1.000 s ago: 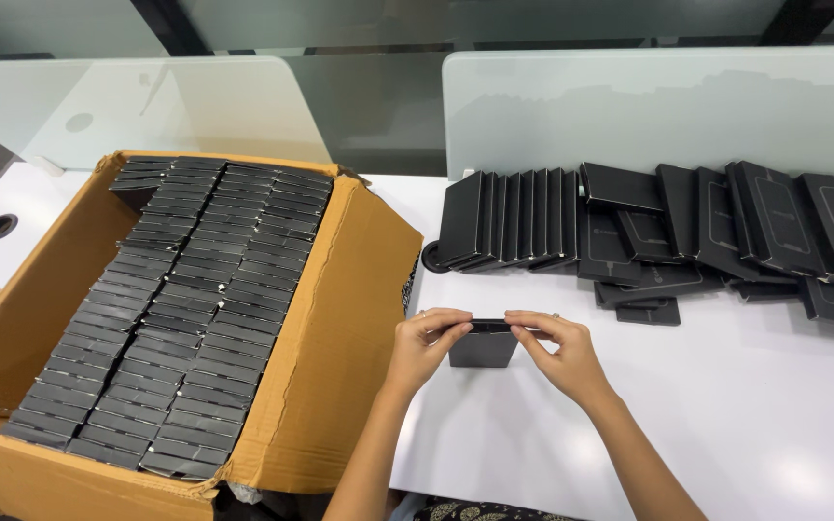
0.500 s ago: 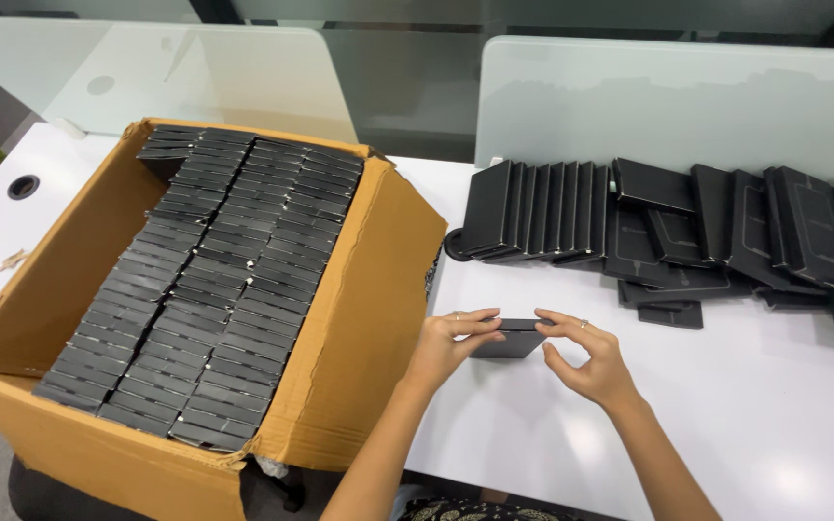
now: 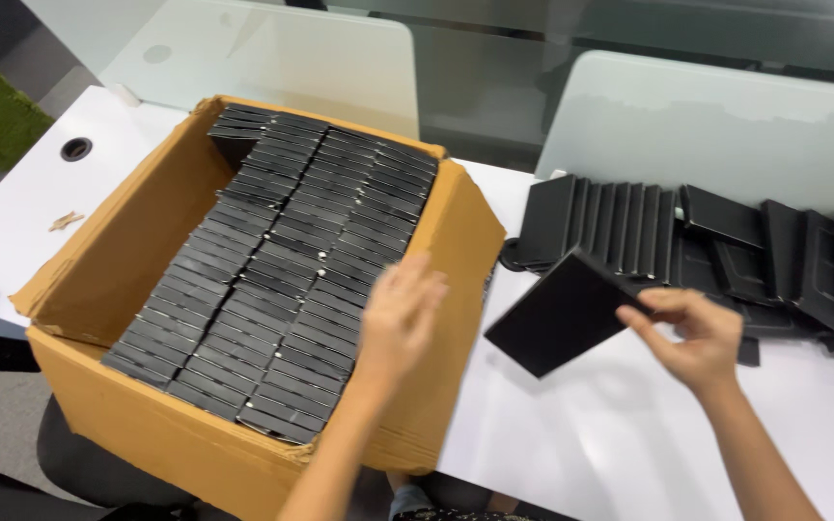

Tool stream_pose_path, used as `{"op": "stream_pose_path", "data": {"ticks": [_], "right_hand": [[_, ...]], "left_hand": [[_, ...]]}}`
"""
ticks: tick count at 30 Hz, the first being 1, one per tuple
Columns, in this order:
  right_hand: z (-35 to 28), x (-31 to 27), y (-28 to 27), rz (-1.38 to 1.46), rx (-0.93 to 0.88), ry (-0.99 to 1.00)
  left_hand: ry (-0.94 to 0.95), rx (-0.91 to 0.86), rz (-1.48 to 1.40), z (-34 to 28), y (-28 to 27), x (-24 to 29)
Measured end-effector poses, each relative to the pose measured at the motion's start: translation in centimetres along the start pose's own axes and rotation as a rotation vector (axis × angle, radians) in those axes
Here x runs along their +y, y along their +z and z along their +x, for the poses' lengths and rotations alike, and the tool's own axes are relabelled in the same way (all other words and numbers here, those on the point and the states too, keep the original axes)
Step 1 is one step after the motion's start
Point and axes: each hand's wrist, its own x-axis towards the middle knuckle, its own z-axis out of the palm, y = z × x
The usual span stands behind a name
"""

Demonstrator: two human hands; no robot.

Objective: The person picks up black rectangular boxes from a pile in a large cardboard box and places them on a desk, then opens and closes one box to check its contents before returning it to the cardboard box.

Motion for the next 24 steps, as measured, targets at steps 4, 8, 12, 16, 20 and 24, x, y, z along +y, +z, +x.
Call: {"op": "stream_pose_path", "data": {"ticks": [4, 8, 12, 16, 20, 24], "right_hand": [[5.9, -4.1, 3.0, 0.142, 0.076, -0.048], [11.9, -8.7, 9.2, 0.188, 0.094, -0.072], [17.5, -12.7, 17.3, 0.28, 0.067, -0.081], [23.1, -15.1, 25.3, 0.414, -0.016, -0.16], [27.5, -16.6, 32.8, 0.491, -0.044, -0.191], [30.3, -17.0, 39.8, 0.377, -0.046, -0.261]], "left_hand": [[-0.245, 0.137, 0.141, 1.1, -7.6, -6.6], [-0.335, 0.133, 0.335, 0.5, -14.2, -13.9], [-0.422, 0.08, 0.448, -1.1, -18.7, -20.2], [-0.448, 0.04, 0.503, -2.1, -21.0, -24.7], [-0.493, 0.018, 0.5, -2.1, -20.8, -25.7], [-0.601, -0.035, 0.495, -1.5, -20.9, -24.5]]}}
